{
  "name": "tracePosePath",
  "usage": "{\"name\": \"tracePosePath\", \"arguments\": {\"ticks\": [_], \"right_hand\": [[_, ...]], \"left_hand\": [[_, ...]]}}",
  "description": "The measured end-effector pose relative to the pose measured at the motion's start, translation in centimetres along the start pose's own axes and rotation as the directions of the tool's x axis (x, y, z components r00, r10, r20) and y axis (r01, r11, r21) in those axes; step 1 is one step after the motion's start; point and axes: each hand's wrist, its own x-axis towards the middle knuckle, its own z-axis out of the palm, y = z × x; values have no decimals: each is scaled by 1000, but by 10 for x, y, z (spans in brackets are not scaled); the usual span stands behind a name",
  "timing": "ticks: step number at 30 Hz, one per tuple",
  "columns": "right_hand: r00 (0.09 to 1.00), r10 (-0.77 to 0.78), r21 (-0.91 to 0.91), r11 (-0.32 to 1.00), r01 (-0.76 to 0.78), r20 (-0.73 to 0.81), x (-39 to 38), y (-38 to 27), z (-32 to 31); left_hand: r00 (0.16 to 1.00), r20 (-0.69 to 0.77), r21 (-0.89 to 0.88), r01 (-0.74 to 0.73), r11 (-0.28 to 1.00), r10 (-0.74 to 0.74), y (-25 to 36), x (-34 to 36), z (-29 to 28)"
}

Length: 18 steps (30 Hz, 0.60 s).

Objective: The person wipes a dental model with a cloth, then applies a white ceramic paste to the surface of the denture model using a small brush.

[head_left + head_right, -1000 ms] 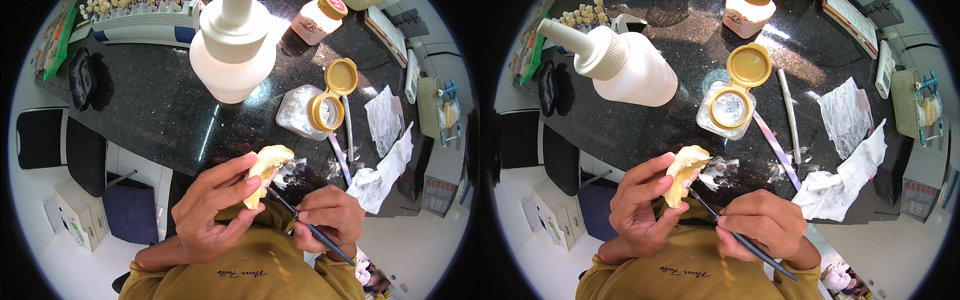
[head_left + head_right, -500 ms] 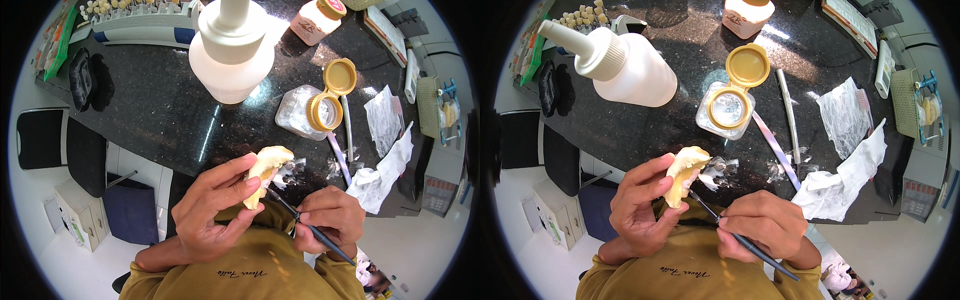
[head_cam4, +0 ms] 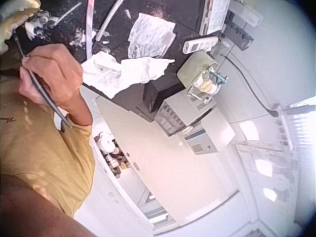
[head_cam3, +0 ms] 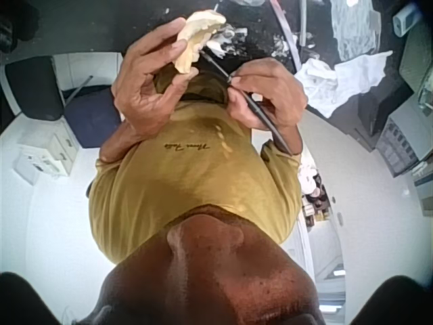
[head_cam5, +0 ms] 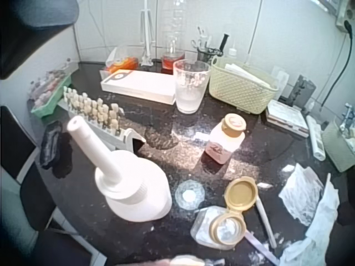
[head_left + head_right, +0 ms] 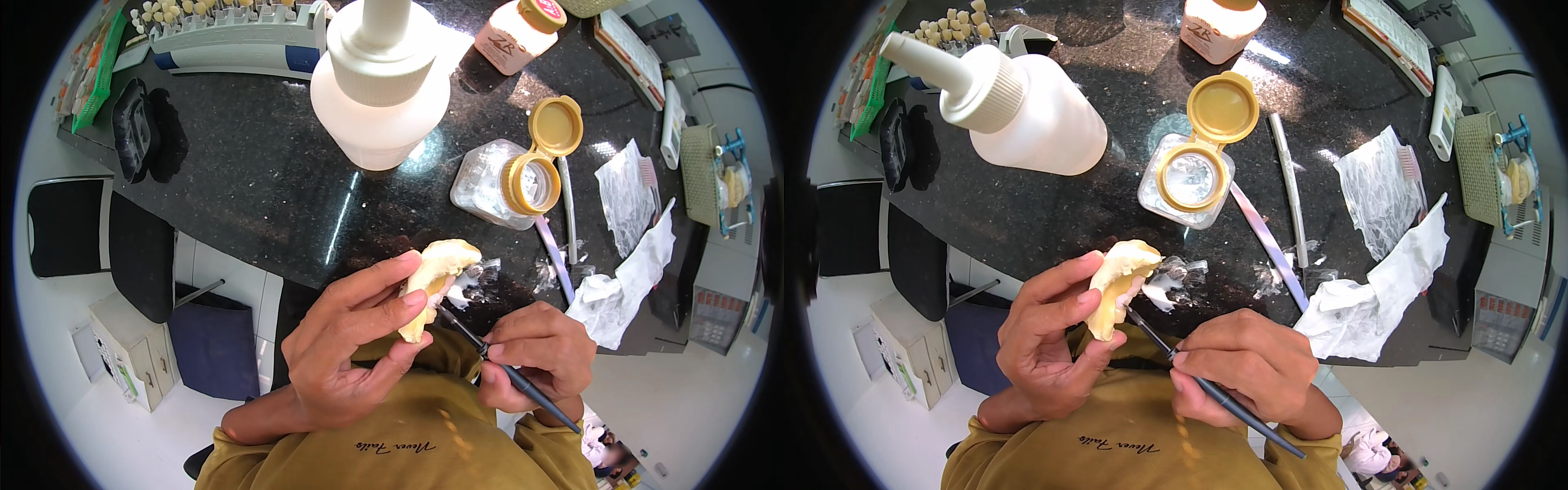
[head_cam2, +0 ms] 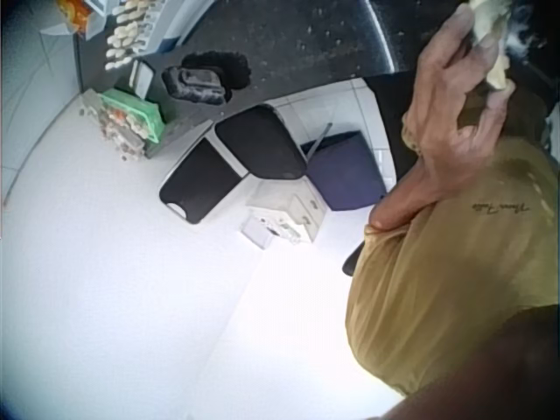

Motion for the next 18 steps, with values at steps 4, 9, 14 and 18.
{"name": "tracePosePath", "arguments": {"ticks": [4, 9, 14, 18], "right_hand": [[1000, -8, 4, 1000, 8, 12, 0, 1, 0], [1000, -9, 1, 1000, 9, 24, 0, 0, -1], [999, 2, 2, 1000, -2, 32, 0, 0, -1], [1000, 1, 3, 1000, -1, 22, 0, 0, -1]], "left_hand": [[1000, 1, 3, 1, 1000, -1, 0, 0, 0], [995, 103, 17, 2, 1000, -3, -1, -2, -6], [1000, -5, -8, -1, 1000, 1, 1, 0, 1], [1000, -2, -11, 5, 1000, -5, 0, -1, 0]]}}
